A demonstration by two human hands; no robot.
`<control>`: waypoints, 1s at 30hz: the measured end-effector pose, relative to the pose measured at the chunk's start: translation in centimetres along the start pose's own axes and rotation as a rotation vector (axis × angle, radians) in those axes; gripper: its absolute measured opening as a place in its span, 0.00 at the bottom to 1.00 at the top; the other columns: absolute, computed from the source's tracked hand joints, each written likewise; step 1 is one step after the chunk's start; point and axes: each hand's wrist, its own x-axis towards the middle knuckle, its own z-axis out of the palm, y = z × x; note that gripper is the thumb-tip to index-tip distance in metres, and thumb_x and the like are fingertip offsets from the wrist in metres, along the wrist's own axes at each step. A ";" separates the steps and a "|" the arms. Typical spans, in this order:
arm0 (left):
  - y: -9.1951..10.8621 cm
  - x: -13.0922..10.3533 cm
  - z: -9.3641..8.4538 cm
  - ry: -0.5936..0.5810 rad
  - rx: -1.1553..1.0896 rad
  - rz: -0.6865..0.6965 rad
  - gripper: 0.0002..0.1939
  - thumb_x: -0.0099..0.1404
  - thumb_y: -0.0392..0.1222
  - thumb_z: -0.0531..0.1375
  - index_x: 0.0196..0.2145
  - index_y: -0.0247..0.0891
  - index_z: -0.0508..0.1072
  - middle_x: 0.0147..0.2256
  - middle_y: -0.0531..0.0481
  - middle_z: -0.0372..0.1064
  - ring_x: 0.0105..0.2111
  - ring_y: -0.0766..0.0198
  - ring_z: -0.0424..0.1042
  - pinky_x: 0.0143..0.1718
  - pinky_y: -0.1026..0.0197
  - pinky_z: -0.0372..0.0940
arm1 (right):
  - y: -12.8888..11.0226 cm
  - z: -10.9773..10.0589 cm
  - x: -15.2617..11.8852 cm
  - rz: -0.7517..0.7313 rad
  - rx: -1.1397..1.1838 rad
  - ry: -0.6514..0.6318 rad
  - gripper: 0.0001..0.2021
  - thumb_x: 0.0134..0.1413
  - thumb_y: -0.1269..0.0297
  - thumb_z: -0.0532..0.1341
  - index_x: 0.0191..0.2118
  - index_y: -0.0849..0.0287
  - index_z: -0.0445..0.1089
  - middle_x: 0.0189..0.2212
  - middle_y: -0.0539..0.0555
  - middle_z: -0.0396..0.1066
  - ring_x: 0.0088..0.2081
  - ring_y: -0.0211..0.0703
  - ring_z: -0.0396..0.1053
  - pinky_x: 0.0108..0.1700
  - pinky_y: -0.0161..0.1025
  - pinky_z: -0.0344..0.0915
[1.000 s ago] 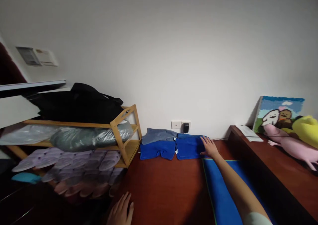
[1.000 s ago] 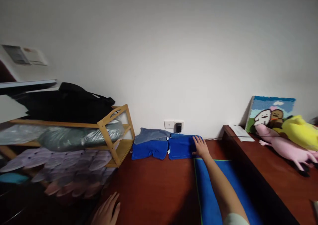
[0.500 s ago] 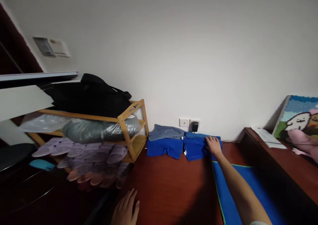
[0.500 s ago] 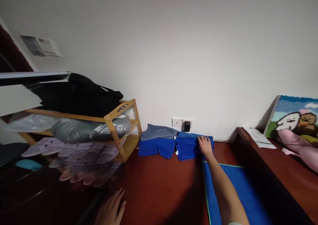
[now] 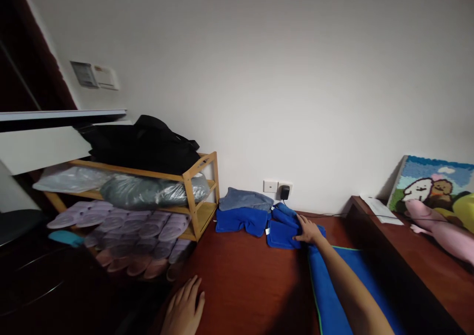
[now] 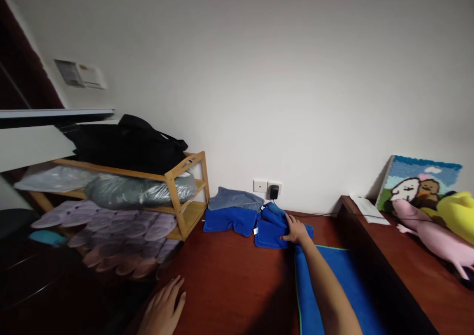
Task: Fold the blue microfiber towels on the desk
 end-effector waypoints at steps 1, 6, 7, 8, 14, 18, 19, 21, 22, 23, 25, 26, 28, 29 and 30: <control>0.0 0.0 0.0 -0.001 0.002 -0.003 0.30 0.70 0.52 0.46 0.61 0.36 0.72 0.62 0.43 0.70 0.62 0.51 0.68 0.63 0.47 0.62 | -0.4 0.3 0.2 0.014 -0.004 -0.006 0.49 0.47 0.51 0.71 0.72 0.56 0.51 0.65 0.66 0.62 0.60 0.60 0.65 0.57 0.50 0.60; 0.1 -0.1 -0.2 -0.008 -0.007 -0.006 0.29 0.70 0.52 0.47 0.61 0.37 0.72 0.62 0.43 0.70 0.63 0.50 0.68 0.63 0.46 0.62 | -1.4 0.1 0.8 0.054 -0.019 0.051 0.37 0.52 0.63 0.66 0.68 0.53 0.58 0.61 0.64 0.67 0.59 0.59 0.65 0.58 0.51 0.59; 0.1 -0.1 -0.3 -0.011 -0.011 -0.003 0.29 0.70 0.52 0.47 0.61 0.37 0.72 0.62 0.42 0.70 0.63 0.50 0.68 0.63 0.46 0.62 | -1.4 -0.4 0.6 0.056 -0.020 0.075 0.35 0.53 0.65 0.65 0.67 0.53 0.59 0.62 0.63 0.67 0.60 0.59 0.64 0.58 0.51 0.59; 0.1 -0.1 -0.3 -0.011 -0.014 -0.001 0.29 0.70 0.52 0.47 0.60 0.36 0.72 0.62 0.42 0.70 0.62 0.50 0.68 0.63 0.46 0.62 | -1.3 -1.0 0.3 0.057 -0.021 0.099 0.34 0.54 0.66 0.63 0.67 0.54 0.59 0.63 0.63 0.66 0.60 0.59 0.63 0.59 0.51 0.58; 0.4 -0.3 -0.5 0.007 -0.030 -0.011 0.27 0.69 0.49 0.49 0.60 0.39 0.73 0.62 0.44 0.70 0.63 0.51 0.67 0.65 0.46 0.60 | -0.9 -5.1 -4.1 -0.066 0.016 0.372 0.34 0.60 0.59 0.59 0.71 0.53 0.54 0.65 0.59 0.63 0.60 0.59 0.61 0.61 0.50 0.56; 0.7 -0.5 -0.6 -0.001 -0.018 -0.020 0.28 0.70 0.50 0.48 0.61 0.38 0.72 0.63 0.43 0.69 0.63 0.50 0.66 0.65 0.46 0.60 | -3.8 -8.1 -4.3 -0.129 0.095 0.530 0.37 0.65 0.51 0.56 0.74 0.54 0.46 0.66 0.61 0.60 0.62 0.63 0.58 0.61 0.53 0.57; 0.7 -0.5 -0.6 -0.003 -0.014 -0.024 0.28 0.70 0.50 0.48 0.61 0.37 0.72 0.63 0.43 0.68 0.63 0.50 0.66 0.65 0.46 0.60 | -5.3 -9.0 -3.3 -0.137 0.123 0.556 0.37 0.65 0.50 0.56 0.74 0.55 0.44 0.66 0.62 0.59 0.62 0.63 0.58 0.62 0.54 0.57; 0.7 -0.6 -0.6 -0.003 -0.011 -0.026 0.28 0.71 0.50 0.48 0.61 0.38 0.72 0.63 0.43 0.68 0.64 0.50 0.66 0.64 0.46 0.60 | -8.8 -10.7 -0.4 -0.152 0.182 0.586 0.37 0.65 0.52 0.57 0.74 0.54 0.43 0.66 0.63 0.58 0.63 0.64 0.57 0.63 0.56 0.55; 0.7 -0.6 -0.6 -0.001 -0.012 -0.025 0.28 0.71 0.50 0.48 0.61 0.38 0.72 0.63 0.44 0.68 0.64 0.51 0.66 0.64 0.47 0.60 | -10.9 -11.4 1.5 -0.163 0.208 0.584 0.37 0.65 0.54 0.57 0.74 0.54 0.43 0.67 0.63 0.57 0.64 0.64 0.56 0.64 0.58 0.54; 0.6 -0.6 -0.6 0.000 -0.013 -0.022 0.27 0.71 0.50 0.48 0.61 0.39 0.72 0.63 0.44 0.69 0.64 0.51 0.66 0.65 0.47 0.60 | -13.0 -12.0 3.4 -0.175 0.233 0.570 0.37 0.65 0.56 0.58 0.74 0.54 0.44 0.67 0.63 0.57 0.65 0.64 0.55 0.65 0.59 0.52; 0.5 -0.7 -0.5 -0.001 -0.019 -0.019 0.27 0.71 0.49 0.49 0.61 0.39 0.72 0.63 0.44 0.69 0.63 0.51 0.66 0.65 0.47 0.59 | -17.0 -12.4 6.6 -0.173 0.288 0.481 0.36 0.63 0.62 0.60 0.73 0.55 0.48 0.67 0.63 0.57 0.66 0.62 0.53 0.68 0.62 0.47; 0.4 -0.7 -0.4 -0.002 -0.024 -0.019 0.27 0.71 0.49 0.49 0.61 0.39 0.72 0.63 0.44 0.69 0.63 0.51 0.66 0.65 0.46 0.59 | -18.8 -12.1 7.7 -0.159 0.319 0.435 0.35 0.62 0.64 0.60 0.72 0.57 0.51 0.67 0.63 0.57 0.67 0.62 0.53 0.69 0.63 0.45; 0.4 -0.7 -0.4 -0.001 -0.033 -0.023 0.27 0.70 0.48 0.49 0.61 0.40 0.72 0.63 0.44 0.69 0.63 0.51 0.67 0.65 0.46 0.60 | -21.4 -10.8 8.1 -0.137 0.358 0.390 0.29 0.62 0.65 0.59 0.68 0.60 0.58 0.67 0.64 0.58 0.67 0.62 0.54 0.69 0.63 0.47; 0.4 -0.7 -0.3 0.001 -0.036 -0.024 0.27 0.70 0.48 0.49 0.61 0.40 0.72 0.63 0.44 0.69 0.63 0.51 0.67 0.65 0.46 0.60 | -22.0 -9.9 7.4 -0.131 0.370 0.380 0.26 0.63 0.64 0.58 0.66 0.59 0.62 0.66 0.63 0.59 0.66 0.60 0.57 0.68 0.61 0.50; 0.4 -0.7 -0.3 0.002 -0.036 -0.022 0.27 0.70 0.48 0.49 0.61 0.40 0.72 0.63 0.44 0.69 0.63 0.50 0.67 0.65 0.45 0.60 | -22.2 -8.7 6.2 -0.137 0.383 0.377 0.23 0.65 0.64 0.56 0.63 0.58 0.65 0.65 0.62 0.61 0.65 0.58 0.60 0.68 0.58 0.54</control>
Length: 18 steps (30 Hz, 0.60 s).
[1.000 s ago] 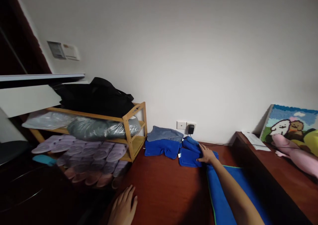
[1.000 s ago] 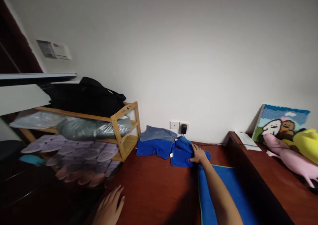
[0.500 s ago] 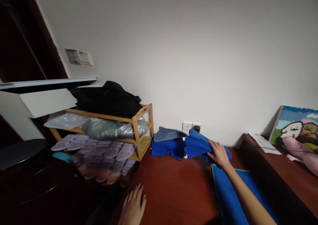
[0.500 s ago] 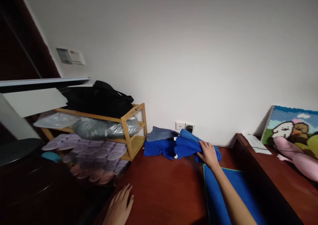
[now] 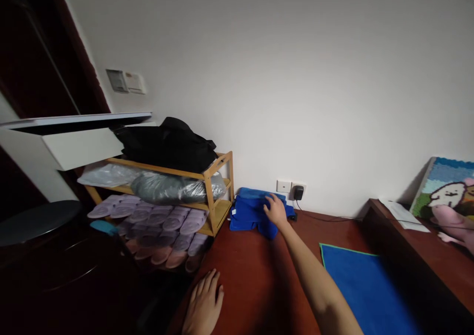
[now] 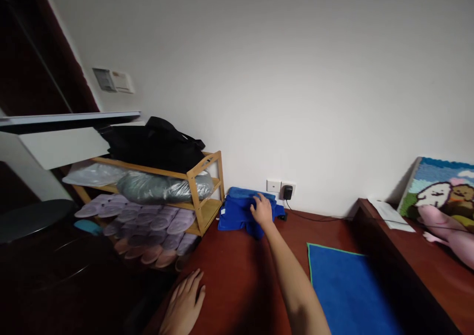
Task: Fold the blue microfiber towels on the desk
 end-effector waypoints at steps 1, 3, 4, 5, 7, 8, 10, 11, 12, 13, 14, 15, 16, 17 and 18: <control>0.1 0.0 0.0 0.002 0.001 0.006 0.27 0.70 0.48 0.49 0.61 0.39 0.72 0.63 0.44 0.69 0.63 0.50 0.67 0.65 0.45 0.60 | 0.4 0.3 -2.2 -0.013 0.022 -0.002 0.20 0.65 0.64 0.55 0.61 0.57 0.68 0.64 0.61 0.63 0.63 0.55 0.62 0.66 0.55 0.58; 0.2 0.1 -0.1 0.008 0.008 0.022 0.27 0.70 0.48 0.49 0.60 0.39 0.72 0.63 0.43 0.69 0.63 0.50 0.66 0.65 0.46 0.59 | 2.6 0.1 -8.0 -0.058 0.083 -0.006 0.17 0.66 0.63 0.53 0.55 0.53 0.73 0.60 0.57 0.68 0.60 0.51 0.67 0.64 0.50 0.63; 0.3 0.2 -0.1 0.014 0.012 0.029 0.27 0.70 0.48 0.49 0.60 0.38 0.72 0.62 0.42 0.70 0.63 0.50 0.66 0.65 0.46 0.59 | 4.2 -0.5 -11.5 -0.069 0.114 -0.008 0.17 0.66 0.62 0.52 0.52 0.52 0.75 0.58 0.56 0.70 0.58 0.51 0.68 0.63 0.50 0.65; 0.4 0.2 -0.2 0.019 0.018 0.037 0.27 0.70 0.48 0.49 0.60 0.38 0.72 0.62 0.42 0.70 0.62 0.49 0.67 0.64 0.46 0.59 | 6.1 -1.2 -15.3 -0.044 0.119 -0.023 0.17 0.66 0.61 0.51 0.51 0.50 0.76 0.56 0.55 0.72 0.57 0.51 0.70 0.61 0.50 0.67; 0.5 0.4 -0.3 0.023 0.031 0.051 0.27 0.70 0.48 0.48 0.60 0.36 0.72 0.62 0.41 0.70 0.62 0.49 0.67 0.64 0.46 0.59 | 10.3 -3.3 -23.3 0.051 0.087 -0.091 0.20 0.68 0.57 0.49 0.53 0.47 0.76 0.54 0.56 0.74 0.56 0.54 0.71 0.60 0.52 0.68; 0.6 0.6 -0.3 0.022 0.039 0.056 0.27 0.70 0.48 0.47 0.59 0.36 0.73 0.62 0.40 0.70 0.61 0.49 0.67 0.64 0.46 0.59 | 12.4 -4.4 -27.3 0.111 0.063 -0.118 0.21 0.68 0.54 0.48 0.55 0.45 0.75 0.55 0.55 0.74 0.58 0.56 0.71 0.61 0.54 0.68; 0.5 0.8 -0.2 0.018 0.055 0.065 0.28 0.70 0.49 0.46 0.59 0.35 0.72 0.62 0.39 0.70 0.61 0.49 0.68 0.63 0.47 0.59 | 16.3 -6.3 -34.7 0.255 -0.014 -0.146 0.22 0.65 0.46 0.50 0.59 0.36 0.72 0.61 0.51 0.70 0.63 0.62 0.65 0.65 0.58 0.64; 0.5 0.9 -0.2 0.019 0.063 0.067 0.29 0.70 0.49 0.46 0.59 0.34 0.72 0.62 0.39 0.70 0.61 0.49 0.68 0.63 0.47 0.60 | 18.0 -7.0 -37.9 0.329 -0.068 -0.149 0.23 0.62 0.42 0.53 0.60 0.31 0.70 0.63 0.49 0.68 0.66 0.64 0.61 0.67 0.61 0.60; 0.5 1.0 -0.1 0.021 0.069 0.068 0.29 0.70 0.50 0.46 0.59 0.34 0.72 0.61 0.39 0.70 0.61 0.49 0.68 0.62 0.48 0.60 | 19.3 -7.6 -40.5 0.391 -0.114 -0.149 0.25 0.60 0.40 0.53 0.62 0.26 0.66 0.66 0.47 0.64 0.68 0.65 0.56 0.70 0.64 0.55; 0.5 1.1 -0.1 0.024 0.073 0.069 0.30 0.70 0.50 0.45 0.59 0.33 0.72 0.61 0.38 0.70 0.61 0.49 0.68 0.62 0.47 0.60 | 20.4 -8.0 -42.6 0.433 -0.144 -0.149 0.27 0.59 0.38 0.54 0.64 0.21 0.61 0.68 0.43 0.60 0.70 0.65 0.51 0.71 0.65 0.51; 0.5 1.1 0.0 0.027 0.077 0.071 0.30 0.70 0.50 0.45 0.59 0.32 0.72 0.61 0.37 0.70 0.61 0.49 0.68 0.62 0.47 0.60 | 21.1 -8.2 -44.1 0.459 -0.164 -0.150 0.28 0.58 0.37 0.53 0.65 0.17 0.55 0.69 0.39 0.56 0.71 0.63 0.47 0.72 0.66 0.48; 0.4 1.2 0.0 0.029 0.081 0.073 0.31 0.70 0.50 0.44 0.59 0.31 0.72 0.61 0.37 0.70 0.61 0.48 0.68 0.62 0.47 0.60 | 21.5 -8.2 -45.0 0.468 -0.170 -0.156 0.29 0.58 0.36 0.53 0.65 0.14 0.50 0.70 0.35 0.52 0.72 0.60 0.43 0.73 0.65 0.46; 0.4 1.3 0.0 0.029 0.084 0.076 0.32 0.69 0.50 0.44 0.59 0.30 0.72 0.61 0.36 0.71 0.61 0.48 0.68 0.62 0.47 0.61 | 21.6 -8.1 -45.5 0.468 -0.165 -0.164 0.30 0.58 0.36 0.52 0.65 0.11 0.45 0.70 0.31 0.50 0.72 0.57 0.41 0.73 0.65 0.45; 0.4 1.4 0.1 0.027 0.086 0.078 0.32 0.69 0.50 0.44 0.59 0.29 0.72 0.61 0.36 0.71 0.60 0.48 0.69 0.61 0.46 0.61 | 21.5 -7.8 -45.7 0.465 -0.157 -0.170 0.30 0.59 0.36 0.52 0.65 0.09 0.41 0.70 0.28 0.48 0.72 0.55 0.40 0.73 0.64 0.45; 0.4 1.5 0.1 0.024 0.087 0.082 0.33 0.69 0.51 0.43 0.59 0.28 0.72 0.61 0.36 0.71 0.60 0.47 0.69 0.61 0.46 0.61 | 21.1 -7.3 -45.5 0.467 -0.151 -0.173 0.30 0.60 0.36 0.51 0.64 0.08 0.38 0.69 0.26 0.48 0.72 0.53 0.40 0.73 0.64 0.45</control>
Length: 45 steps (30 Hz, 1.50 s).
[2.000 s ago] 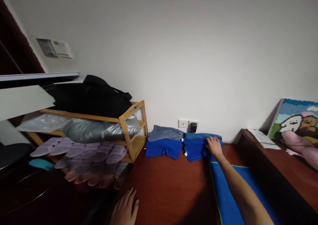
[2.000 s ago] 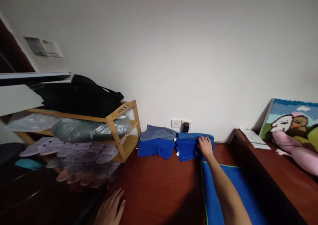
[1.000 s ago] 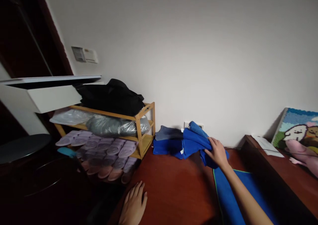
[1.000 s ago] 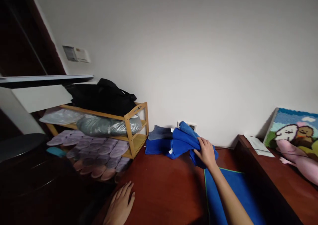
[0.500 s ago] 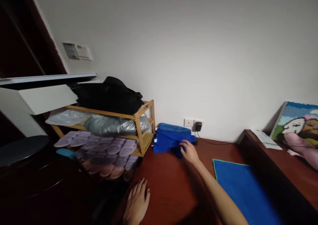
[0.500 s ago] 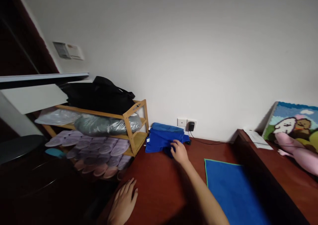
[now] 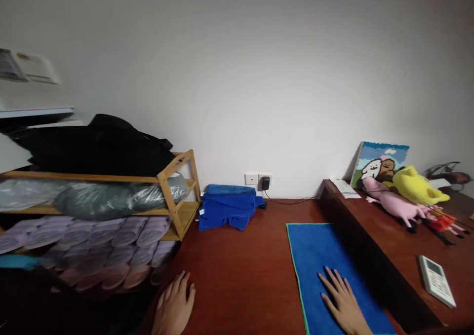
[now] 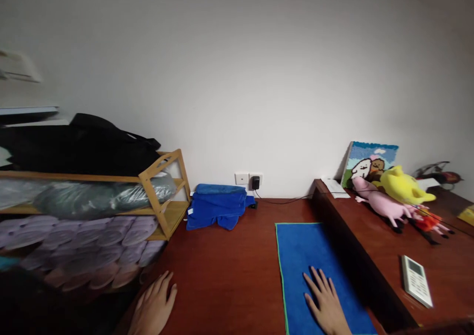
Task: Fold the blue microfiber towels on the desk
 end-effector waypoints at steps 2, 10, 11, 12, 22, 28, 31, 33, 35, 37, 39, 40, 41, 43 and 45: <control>0.0 0.2 0.0 -0.007 0.000 0.001 0.33 0.69 0.51 0.43 0.58 0.29 0.72 0.60 0.36 0.71 0.60 0.48 0.69 0.61 0.47 0.62 | -1.9 1.0 0.3 0.038 -0.013 0.001 0.30 0.61 0.37 0.49 0.66 0.11 0.36 0.69 0.27 0.49 0.72 0.52 0.40 0.73 0.65 0.44; 0.2 0.6 -0.5 -0.028 0.000 -0.009 0.34 0.68 0.51 0.42 0.58 0.28 0.73 0.61 0.36 0.71 0.60 0.48 0.69 0.62 0.47 0.60 | -11.7 1.8 1.9 0.297 -0.114 -0.075 0.39 0.63 0.30 0.42 0.73 0.42 0.50 0.74 0.51 0.45 0.73 0.63 0.42 0.71 0.67 0.40; 0.3 0.6 -0.6 -0.032 -0.006 -0.005 0.33 0.67 0.51 0.43 0.58 0.29 0.73 0.60 0.36 0.71 0.60 0.48 0.69 0.62 0.48 0.60 | -11.9 0.7 2.6 0.226 -0.100 -0.081 0.38 0.63 0.30 0.43 0.72 0.39 0.50 0.74 0.50 0.46 0.73 0.62 0.42 0.72 0.66 0.40; 0.3 0.6 -0.7 -0.037 -0.011 -0.002 0.33 0.67 0.51 0.44 0.58 0.30 0.73 0.60 0.37 0.71 0.60 0.49 0.69 0.62 0.48 0.60 | -11.6 -0.6 3.4 0.127 -0.084 -0.084 0.37 0.63 0.30 0.44 0.72 0.37 0.49 0.74 0.48 0.45 0.74 0.60 0.41 0.72 0.65 0.39; 0.1 0.7 -0.3 -0.025 0.005 0.001 0.34 0.68 0.52 0.42 0.58 0.28 0.73 0.60 0.36 0.71 0.60 0.48 0.70 0.61 0.47 0.62 | -8.3 -0.9 9.0 -0.166 -0.048 -0.209 0.33 0.65 0.33 0.43 0.72 0.31 0.43 0.75 0.42 0.37 0.75 0.55 0.31 0.72 0.66 0.28; 0.4 0.8 -0.6 -0.039 -0.006 -0.014 0.35 0.68 0.53 0.42 0.58 0.27 0.72 0.60 0.35 0.71 0.59 0.48 0.70 0.61 0.48 0.61 | -13.1 1.5 13.5 0.224 -0.135 -0.143 0.33 0.68 0.36 0.39 0.74 0.37 0.40 0.76 0.46 0.35 0.75 0.58 0.31 0.71 0.68 0.30; 0.4 0.8 -0.7 -0.040 -0.023 -0.014 0.33 0.66 0.52 0.44 0.58 0.30 0.73 0.60 0.36 0.72 0.59 0.48 0.70 0.61 0.47 0.61 | -13.6 0.4 15.2 0.299 -0.124 -0.164 0.34 0.68 0.37 0.39 0.74 0.40 0.39 0.76 0.49 0.35 0.75 0.61 0.32 0.70 0.70 0.32; 0.4 0.8 -0.7 -0.031 -0.028 -0.011 0.32 0.66 0.51 0.45 0.57 0.32 0.73 0.60 0.36 0.72 0.59 0.48 0.70 0.61 0.47 0.61 | -12.0 -0.9 14.8 0.143 -0.120 -0.139 0.34 0.67 0.36 0.40 0.74 0.37 0.41 0.76 0.47 0.35 0.75 0.59 0.32 0.71 0.67 0.30; 0.4 0.7 -0.7 -0.021 -0.024 -0.006 0.32 0.66 0.52 0.45 0.57 0.33 0.74 0.59 0.37 0.72 0.59 0.48 0.70 0.61 0.47 0.61 | -9.1 -2.0 13.3 -0.106 -0.108 -0.124 0.33 0.66 0.34 0.43 0.73 0.33 0.42 0.76 0.42 0.35 0.75 0.55 0.31 0.72 0.63 0.27; 0.3 0.6 -0.6 -0.016 -0.015 0.000 0.32 0.66 0.52 0.45 0.57 0.33 0.74 0.59 0.38 0.72 0.59 0.49 0.71 0.61 0.48 0.62 | -6.0 -2.7 11.5 -0.275 -0.075 -0.184 0.33 0.66 0.34 0.44 0.72 0.30 0.42 0.75 0.40 0.34 0.75 0.54 0.29 0.72 0.63 0.27; 0.3 0.5 -0.5 -0.015 -0.009 -0.005 0.32 0.66 0.53 0.44 0.57 0.33 0.74 0.60 0.37 0.72 0.59 0.49 0.71 0.60 0.49 0.62 | -3.9 -2.6 10.1 -0.298 -0.057 -0.231 0.33 0.65 0.33 0.43 0.72 0.31 0.42 0.75 0.40 0.34 0.75 0.55 0.29 0.72 0.65 0.28; 0.3 0.5 -0.5 -0.015 -0.009 -0.012 0.33 0.67 0.53 0.43 0.57 0.33 0.74 0.60 0.37 0.72 0.59 0.49 0.71 0.60 0.49 0.63 | -3.4 -2.4 9.8 -0.278 -0.055 -0.239 0.33 0.65 0.33 0.43 0.72 0.31 0.42 0.75 0.41 0.35 0.75 0.55 0.29 0.72 0.65 0.28; 0.3 0.5 -0.4 -0.016 -0.010 -0.021 0.33 0.66 0.53 0.43 0.57 0.33 0.74 0.60 0.37 0.72 0.59 0.48 0.71 0.59 0.48 0.63 | -3.4 -2.0 9.7 -0.247 -0.059 -0.237 0.33 0.65 0.33 0.43 0.72 0.31 0.42 0.75 0.41 0.35 0.75 0.56 0.29 0.72 0.66 0.28; 0.3 0.5 -0.4 -0.019 -0.018 -0.036 0.33 0.66 0.54 0.44 0.57 0.32 0.73 0.60 0.37 0.72 0.59 0.48 0.70 0.60 0.47 0.63 | -4.2 -1.0 10.5 -0.170 -0.078 -0.208 0.34 0.64 0.31 0.42 0.72 0.29 0.42 0.75 0.41 0.37 0.75 0.57 0.30 0.71 0.67 0.27; 0.3 0.5 -0.4 -0.027 -0.029 -0.042 0.33 0.66 0.54 0.44 0.57 0.33 0.73 0.60 0.37 0.71 0.60 0.47 0.70 0.60 0.46 0.62 | -5.6 0.1 12.2 -0.085 -0.108 -0.170 0.34 0.64 0.30 0.41 0.72 0.28 0.42 0.75 0.41 0.37 0.75 0.57 0.31 0.71 0.69 0.27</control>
